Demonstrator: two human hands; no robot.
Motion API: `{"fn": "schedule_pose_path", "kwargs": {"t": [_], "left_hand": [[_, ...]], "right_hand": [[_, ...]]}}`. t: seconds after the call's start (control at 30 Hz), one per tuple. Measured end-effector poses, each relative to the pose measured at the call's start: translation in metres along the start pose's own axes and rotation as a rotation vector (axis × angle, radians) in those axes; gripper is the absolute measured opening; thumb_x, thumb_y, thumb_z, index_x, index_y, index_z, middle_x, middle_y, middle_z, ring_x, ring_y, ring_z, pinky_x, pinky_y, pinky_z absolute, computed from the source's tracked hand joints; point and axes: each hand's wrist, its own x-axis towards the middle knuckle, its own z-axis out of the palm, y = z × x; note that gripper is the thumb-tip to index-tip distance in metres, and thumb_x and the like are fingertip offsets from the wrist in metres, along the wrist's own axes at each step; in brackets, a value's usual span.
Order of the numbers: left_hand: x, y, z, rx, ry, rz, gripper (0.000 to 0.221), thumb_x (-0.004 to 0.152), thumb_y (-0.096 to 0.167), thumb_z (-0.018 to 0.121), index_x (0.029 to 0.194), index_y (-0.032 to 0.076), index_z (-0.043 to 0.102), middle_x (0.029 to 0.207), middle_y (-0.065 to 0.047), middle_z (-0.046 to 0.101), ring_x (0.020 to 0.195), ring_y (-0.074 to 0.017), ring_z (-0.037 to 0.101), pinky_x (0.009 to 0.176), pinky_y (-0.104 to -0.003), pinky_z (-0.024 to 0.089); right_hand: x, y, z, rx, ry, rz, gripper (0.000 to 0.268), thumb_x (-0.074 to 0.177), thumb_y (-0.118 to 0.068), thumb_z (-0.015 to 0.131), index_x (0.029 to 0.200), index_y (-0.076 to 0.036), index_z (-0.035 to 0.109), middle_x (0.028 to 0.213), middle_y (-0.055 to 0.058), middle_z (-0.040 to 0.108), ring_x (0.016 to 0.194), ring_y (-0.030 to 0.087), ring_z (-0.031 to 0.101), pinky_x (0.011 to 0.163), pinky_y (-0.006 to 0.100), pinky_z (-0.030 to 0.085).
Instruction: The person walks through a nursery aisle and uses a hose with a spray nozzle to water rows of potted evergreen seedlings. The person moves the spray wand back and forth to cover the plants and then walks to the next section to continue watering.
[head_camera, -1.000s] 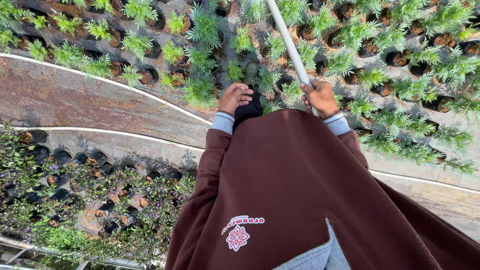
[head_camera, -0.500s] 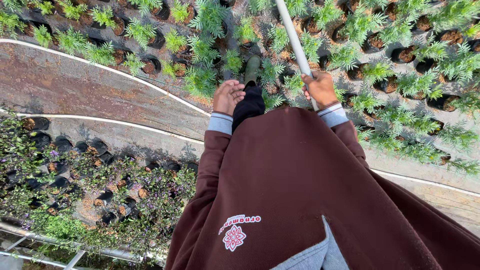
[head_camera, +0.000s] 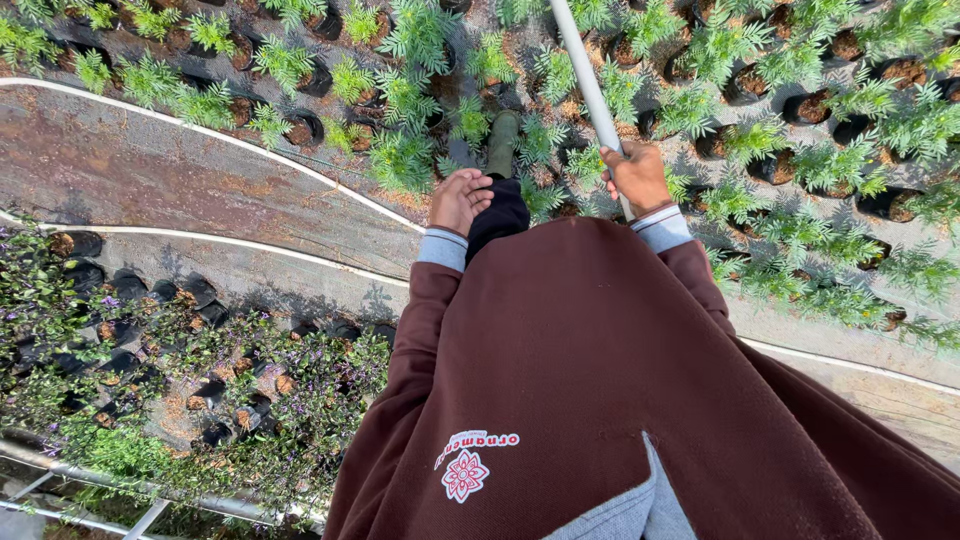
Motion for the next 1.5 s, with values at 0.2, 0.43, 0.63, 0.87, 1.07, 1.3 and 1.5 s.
{"fn": "schedule_pose_path", "kwargs": {"t": [0.2, 0.43, 0.63, 0.87, 1.07, 1.3, 1.5], "left_hand": [[-0.005, -0.015, -0.007, -0.026, -0.016, -0.015, 0.02, 0.103, 0.02, 0.052, 0.11, 0.005, 0.063, 0.099, -0.013, 0.073, 0.081, -0.0224, 0.069, 0.074, -0.036, 0.056], [-0.012, -0.032, -0.01, -0.031, -0.005, -0.029, 0.021, 0.102, 0.02, 0.052, 0.11, 0.005, 0.064, 0.099, -0.012, 0.073, 0.081, -0.0222, 0.069, 0.073, -0.037, 0.057], [-0.02, -0.042, -0.008, -0.025, 0.02, -0.033, 0.022, 0.101, 0.018, 0.052, 0.11, 0.003, 0.065, 0.099, -0.014, 0.074, 0.08, -0.023, 0.069, 0.072, -0.037, 0.058], [-0.024, -0.048, -0.007, -0.037, 0.022, -0.059, 0.02, 0.101, 0.017, 0.053, 0.11, 0.003, 0.064, 0.099, -0.014, 0.074, 0.081, -0.0229, 0.07, 0.072, -0.036, 0.058], [-0.027, -0.055, -0.011, -0.05, 0.018, -0.062, 0.02, 0.101, 0.017, 0.053, 0.11, 0.003, 0.064, 0.099, -0.014, 0.073, 0.08, -0.0234, 0.07, 0.072, -0.037, 0.058], [-0.035, -0.063, -0.019, -0.08, 0.035, -0.063, 0.019, 0.101, 0.017, 0.053, 0.11, 0.003, 0.063, 0.098, -0.014, 0.073, 0.08, -0.0236, 0.069, 0.071, -0.037, 0.058], [-0.043, -0.065, -0.022, -0.094, 0.042, -0.051, 0.02, 0.101, 0.018, 0.053, 0.11, 0.004, 0.063, 0.099, -0.013, 0.073, 0.082, -0.0235, 0.069, 0.073, -0.037, 0.057]], "right_hand": [[-0.006, 0.003, -0.001, -0.019, -0.016, -0.016, 0.027, 0.103, -0.017, 0.066, 0.101, 0.01, 0.068, 0.067, 0.004, 0.061, 0.045, 0.007, 0.049, 0.038, 0.026, 0.039], [-0.028, 0.007, -0.005, -0.035, -0.026, 0.066, 0.025, 0.103, -0.018, 0.066, 0.103, 0.007, 0.067, 0.068, 0.003, 0.061, 0.047, 0.006, 0.049, 0.039, 0.025, 0.04], [-0.05, 0.022, -0.011, -0.057, -0.065, 0.174, 0.026, 0.099, -0.019, 0.066, 0.112, 0.003, 0.067, 0.066, 0.001, 0.061, 0.046, 0.006, 0.051, 0.038, 0.025, 0.042], [-0.057, 0.045, -0.016, -0.164, -0.143, 0.147, 0.03, 0.101, -0.021, 0.066, 0.112, 0.007, 0.068, 0.069, 0.003, 0.063, 0.05, 0.007, 0.054, 0.042, 0.025, 0.046], [-0.058, 0.049, -0.013, -0.158, -0.149, 0.145, 0.03, 0.101, -0.022, 0.065, 0.111, 0.007, 0.068, 0.069, 0.003, 0.063, 0.049, 0.007, 0.054, 0.042, 0.025, 0.045], [-0.06, 0.045, -0.011, -0.127, -0.15, 0.142, 0.031, 0.1, -0.02, 0.067, 0.113, 0.007, 0.067, 0.067, 0.003, 0.063, 0.048, 0.007, 0.053, 0.04, 0.026, 0.044], [-0.062, 0.045, -0.012, -0.114, -0.157, 0.128, 0.031, 0.101, -0.019, 0.066, 0.113, 0.01, 0.067, 0.067, 0.002, 0.062, 0.048, 0.006, 0.052, 0.04, 0.025, 0.043]]}}
